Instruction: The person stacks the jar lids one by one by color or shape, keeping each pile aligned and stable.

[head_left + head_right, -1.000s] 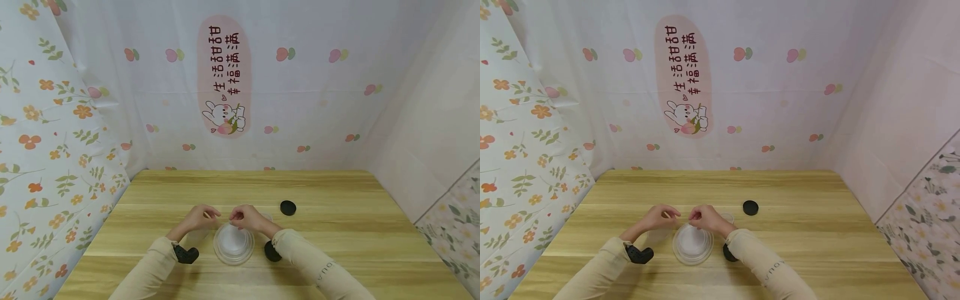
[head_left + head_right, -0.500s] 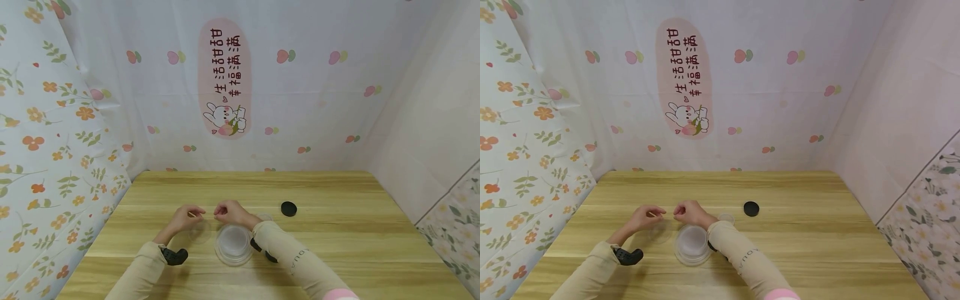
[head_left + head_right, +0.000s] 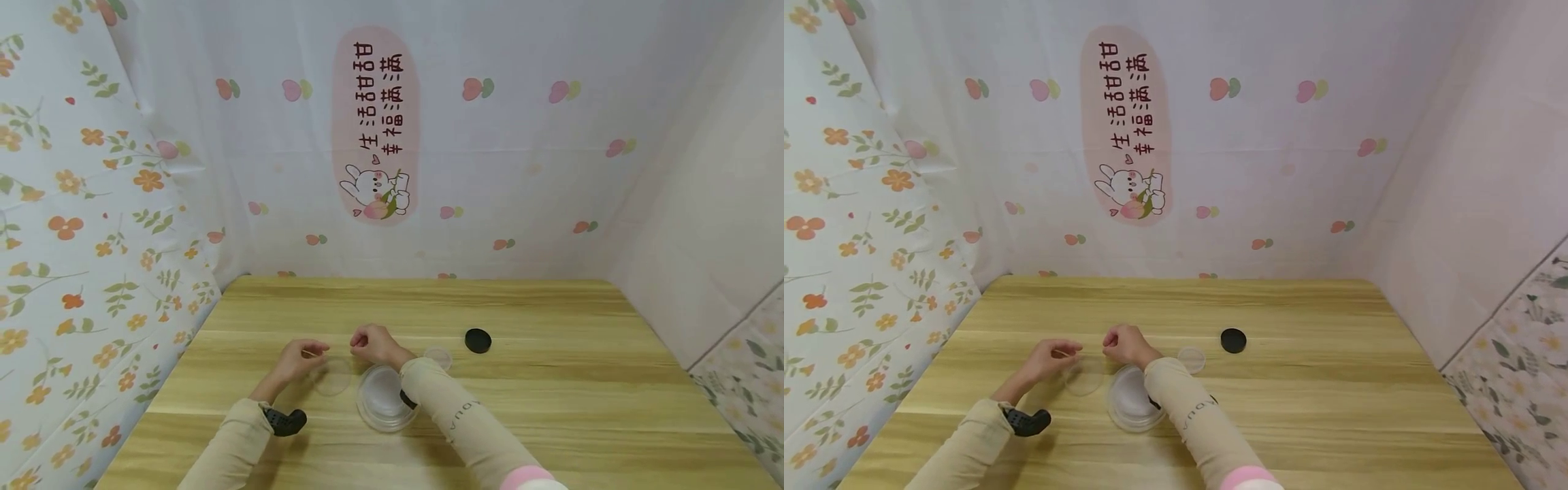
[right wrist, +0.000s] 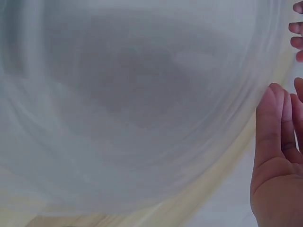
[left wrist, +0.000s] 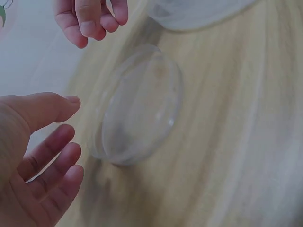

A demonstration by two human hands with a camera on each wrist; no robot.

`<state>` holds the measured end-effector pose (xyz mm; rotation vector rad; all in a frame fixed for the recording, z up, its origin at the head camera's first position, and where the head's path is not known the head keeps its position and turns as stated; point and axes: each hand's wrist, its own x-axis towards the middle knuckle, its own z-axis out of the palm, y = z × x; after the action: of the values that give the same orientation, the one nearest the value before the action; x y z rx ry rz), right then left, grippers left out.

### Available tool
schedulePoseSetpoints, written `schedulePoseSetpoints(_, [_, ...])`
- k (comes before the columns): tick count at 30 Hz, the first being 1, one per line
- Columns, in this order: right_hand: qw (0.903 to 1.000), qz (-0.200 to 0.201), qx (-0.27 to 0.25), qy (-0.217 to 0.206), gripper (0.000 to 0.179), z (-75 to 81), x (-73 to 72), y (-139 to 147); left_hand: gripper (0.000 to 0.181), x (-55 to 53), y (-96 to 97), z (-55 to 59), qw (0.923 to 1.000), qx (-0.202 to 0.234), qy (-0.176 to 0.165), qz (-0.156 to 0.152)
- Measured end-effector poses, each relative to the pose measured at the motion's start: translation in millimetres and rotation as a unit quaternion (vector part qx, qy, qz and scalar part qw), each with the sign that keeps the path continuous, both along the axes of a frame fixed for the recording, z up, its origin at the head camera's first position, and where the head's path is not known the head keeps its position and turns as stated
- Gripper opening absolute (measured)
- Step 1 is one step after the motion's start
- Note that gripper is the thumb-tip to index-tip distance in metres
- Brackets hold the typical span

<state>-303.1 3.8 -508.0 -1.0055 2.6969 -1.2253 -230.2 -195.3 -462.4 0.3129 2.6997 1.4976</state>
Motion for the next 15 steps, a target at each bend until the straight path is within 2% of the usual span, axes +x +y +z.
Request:
schedulePoseSetpoints(2, [0.9996,0.002,0.017,0.024,0.008,-33.2,-20.7,-5.2,0.023,2.5,-2.7,-2.9,0.9999,0.004,-0.009,0.006])
schedulePoseSetpoints(4, [0.9990,0.010,0.012,0.042,0.010,-68.5,-42.5,-10.2,0.024,4.9,-4.3,-5.8,0.9997,0.012,-0.020,0.011])
schedulePoseSetpoints(6, [0.9993,0.010,0.024,0.025,0.011,-71.6,-44.8,-12.7,0.024,6.6,-4.8,-8.8,0.9991,0.022,-0.034,0.016])
schedulePoseSetpoints(7, [0.9995,0.013,0.027,0.008,0.011,-67.0,-43.0,-13.2,0.024,7.1,-4.9,-10.4,0.9986,0.026,-0.040,0.021])
schedulePoseSetpoints(8, [0.9996,0.020,0.018,0.012,0.010,-67.1,-43.6,-13.3,0.024,7.5,-5.1,-11.7,0.9984,0.028,-0.044,0.024])
schedulePoseSetpoints(9, [0.9996,0.020,0.018,-0.012,0.010,-48.9,-32.9,-12.7,0.024,7.7,-4.8,-12.7,0.9979,0.031,-0.048,0.030])
schedulePoseSetpoints(10, [0.9992,0.020,0.023,-0.025,0.012,-79.3,-54.2,-16.8,0.024,8.1,-4.9,-14.0,0.9981,0.029,-0.046,0.031])
schedulePoseSetpoints(12, [0.9990,0.024,0.019,-0.033,0.011,-101.8,-68.0,-20.5,0.024,9.3,-5.1,-15.2,0.9982,0.030,-0.042,0.032])
schedulePoseSetpoints(14, [0.9987,0.024,0.027,-0.035,0.010,-97.9,-63.4,-23.0,0.023,9.4,-7.1,-19.5,0.9987,0.038,-0.025,0.023])
schedulePoseSetpoints(15, [0.9980,0.017,0.033,-0.052,0.010,-85.5,-53.9,-23.9,0.022,8.9,-8.4,-22.6,0.9986,0.046,-0.018,0.020])
